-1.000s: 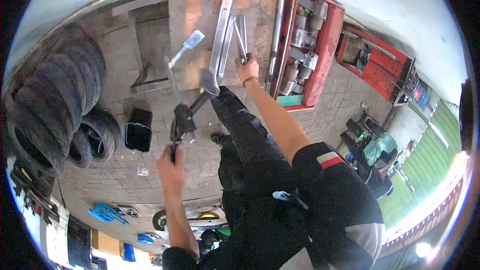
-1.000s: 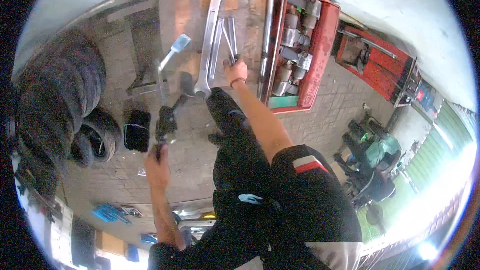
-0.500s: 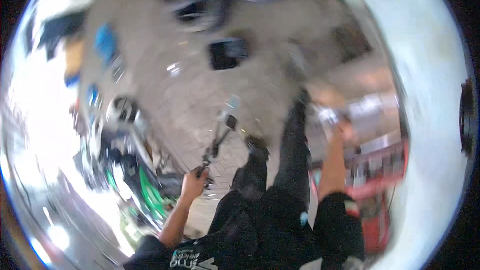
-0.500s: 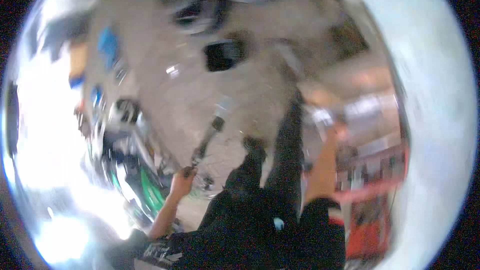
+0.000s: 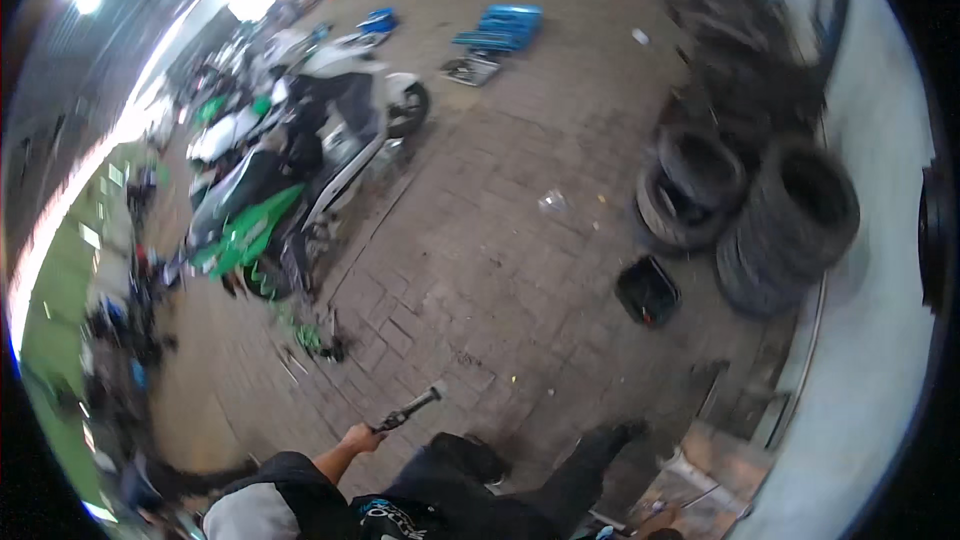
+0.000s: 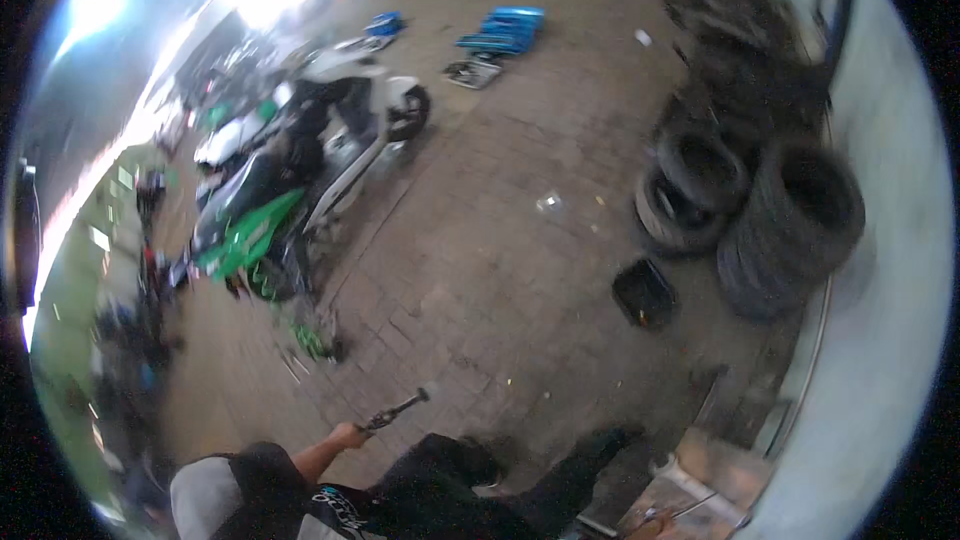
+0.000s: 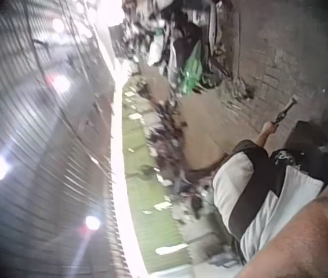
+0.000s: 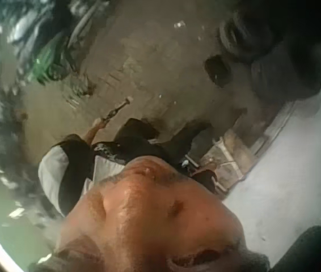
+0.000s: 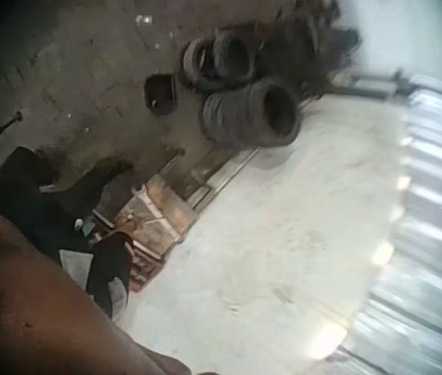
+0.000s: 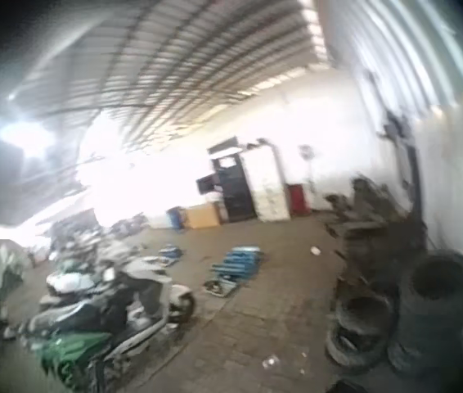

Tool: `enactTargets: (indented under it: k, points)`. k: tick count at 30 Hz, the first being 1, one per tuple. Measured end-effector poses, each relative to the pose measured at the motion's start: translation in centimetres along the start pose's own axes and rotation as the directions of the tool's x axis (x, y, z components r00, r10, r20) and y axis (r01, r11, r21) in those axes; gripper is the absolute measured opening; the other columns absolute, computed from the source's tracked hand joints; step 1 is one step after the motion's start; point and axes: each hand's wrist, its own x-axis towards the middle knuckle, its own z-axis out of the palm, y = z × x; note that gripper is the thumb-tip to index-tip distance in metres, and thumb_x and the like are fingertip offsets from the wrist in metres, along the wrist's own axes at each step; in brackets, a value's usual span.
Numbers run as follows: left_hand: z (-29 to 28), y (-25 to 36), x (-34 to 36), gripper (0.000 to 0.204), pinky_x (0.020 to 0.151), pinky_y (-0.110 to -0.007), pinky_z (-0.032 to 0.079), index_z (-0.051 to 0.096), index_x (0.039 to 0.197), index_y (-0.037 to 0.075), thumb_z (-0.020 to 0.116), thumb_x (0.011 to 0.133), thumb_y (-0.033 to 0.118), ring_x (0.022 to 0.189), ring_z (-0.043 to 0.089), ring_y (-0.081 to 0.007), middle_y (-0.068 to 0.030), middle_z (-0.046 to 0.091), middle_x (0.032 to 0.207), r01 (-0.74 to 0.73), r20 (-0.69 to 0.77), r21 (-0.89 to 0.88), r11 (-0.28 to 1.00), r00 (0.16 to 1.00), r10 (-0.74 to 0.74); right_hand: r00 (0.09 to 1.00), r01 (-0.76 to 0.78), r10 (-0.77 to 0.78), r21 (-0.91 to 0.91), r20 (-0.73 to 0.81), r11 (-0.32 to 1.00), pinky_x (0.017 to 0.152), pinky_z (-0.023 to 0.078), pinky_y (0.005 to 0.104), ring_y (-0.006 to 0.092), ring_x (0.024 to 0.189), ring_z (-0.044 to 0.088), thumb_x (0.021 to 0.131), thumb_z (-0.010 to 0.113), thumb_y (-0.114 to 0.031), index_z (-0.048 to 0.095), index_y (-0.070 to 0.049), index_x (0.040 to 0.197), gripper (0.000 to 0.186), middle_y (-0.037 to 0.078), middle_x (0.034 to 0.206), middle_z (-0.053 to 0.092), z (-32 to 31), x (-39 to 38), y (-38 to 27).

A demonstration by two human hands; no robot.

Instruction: The person uses a T-handle wrench and a large adjustable wrench to loosen and remove parts from the rear wheel area of a scooter, then handles the brake caliper assembly by hand and with pliers to remove the brake pads and a spring, and finally cleans the brake pads with a file.

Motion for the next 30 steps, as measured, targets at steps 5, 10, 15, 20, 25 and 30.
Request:
enactTargets:
  k: [5, 10, 15, 20, 25, 30]
  points:
    - [6.9, -13.5, -2.1, 0.058, 0.086, -0.039, 0.049, 0.066, 0.103, 0.003, 0.055, 0.081, 0.055, 0.103, 0.061, -0.0326, -0.0188, 0.064, 0.107, 0.353, 0.208, -0.33, 0.875, 0.932, -0.298, 0.897, 0.342, -0.228, -0.268, 0.378, 0.9, 0.073, 0.052, 0.0407, 0.0294, 0.088, 0.065, 0.083, 0.052, -0.028, 0.061, 0.001, 0.107, 0.039, 0.018, 0.094, 0.064, -0.4, -6.7, -10.9]
    - [11.9, -24.5, -10.5, 0.056, 0.083, -0.036, 0.051, 0.065, 0.103, -0.002, 0.06, 0.08, 0.049, 0.101, 0.062, -0.0307, -0.0194, 0.065, 0.104, 0.652, 0.414, -0.646, 0.396, 0.735, -0.537, 0.749, 0.557, -0.208, -0.429, 0.629, 0.711, 0.072, 0.052, 0.041, 0.0303, 0.087, 0.066, 0.082, 0.052, -0.026, 0.062, 0.002, 0.107, 0.039, 0.02, 0.095, 0.065, 1.6, -13.0, -25.7]
    - [16.8, -35.4, -13.9, 0.051, 0.06, -0.044, 0.051, 0.067, 0.093, -0.003, 0.065, 0.078, 0.046, 0.07, 0.065, -0.028, -0.0184, 0.066, 0.08, 0.73, 0.587, -0.679, 0.071, 0.599, -0.544, 0.684, 0.648, -0.14, -0.509, 0.716, 0.567, 0.071, 0.053, 0.0414, 0.0313, 0.086, 0.067, 0.082, 0.051, -0.024, 0.062, 0.004, 0.107, 0.039, 0.022, 0.096, 0.065, 10.4, -18.9, -38.9]
    - [20.4, -44.5, -22.7, 0.048, 0.045, -0.045, 0.037, 0.065, 0.083, -0.004, 0.053, 0.087, 0.042, 0.05, 0.051, -0.0263, -0.0141, 0.056, 0.062, 0.735, 0.829, -0.549, -0.399, 0.415, -0.375, 0.668, 0.618, 0.061, -0.598, 0.742, 0.511, 0.084, 0.05, 0.0416, 0.0305, 0.104, 0.062, 0.083, 0.049, -0.026, 0.061, 0.0, 0.114, 0.042, 0.022, 0.112, 0.062, 21.4, -37.2, -58.5]
    - [22.7, -46.6, -21.6, 0.05, 0.077, -0.044, 0.05, 0.063, 0.106, -0.004, 0.056, 0.084, 0.04, 0.094, 0.064, -0.033, -0.0217, 0.066, 0.099, 0.697, 0.685, -0.677, -0.236, 0.481, -0.547, 0.49, 0.867, -0.084, -0.495, 0.868, -0.054, 0.106, 0.033, 0.0409, 0.0286, 0.127, 0.044, 0.082, 0.047, -0.031, 0.056, -0.007, 0.124, 0.049, 0.016, 0.133, 0.05, 37.2, -46.0, -69.8]
    - [16.4, -59.5, -10.8, 0.05, 0.077, -0.044, 0.05, 0.063, 0.106, -0.004, 0.057, 0.083, 0.04, 0.096, 0.063, -0.0333, -0.0219, 0.066, 0.1, 0.699, 0.681, -0.695, -0.168, 0.565, -0.466, 0.303, 0.953, -0.133, -0.301, 0.944, 0.035, 0.083, 0.048, 0.0395, 0.0289, 0.1, 0.062, 0.073, 0.052, -0.029, 0.062, -0.003, 0.111, 0.047, 0.019, 0.106, 0.064, 47.6, -63.7, -81.6]
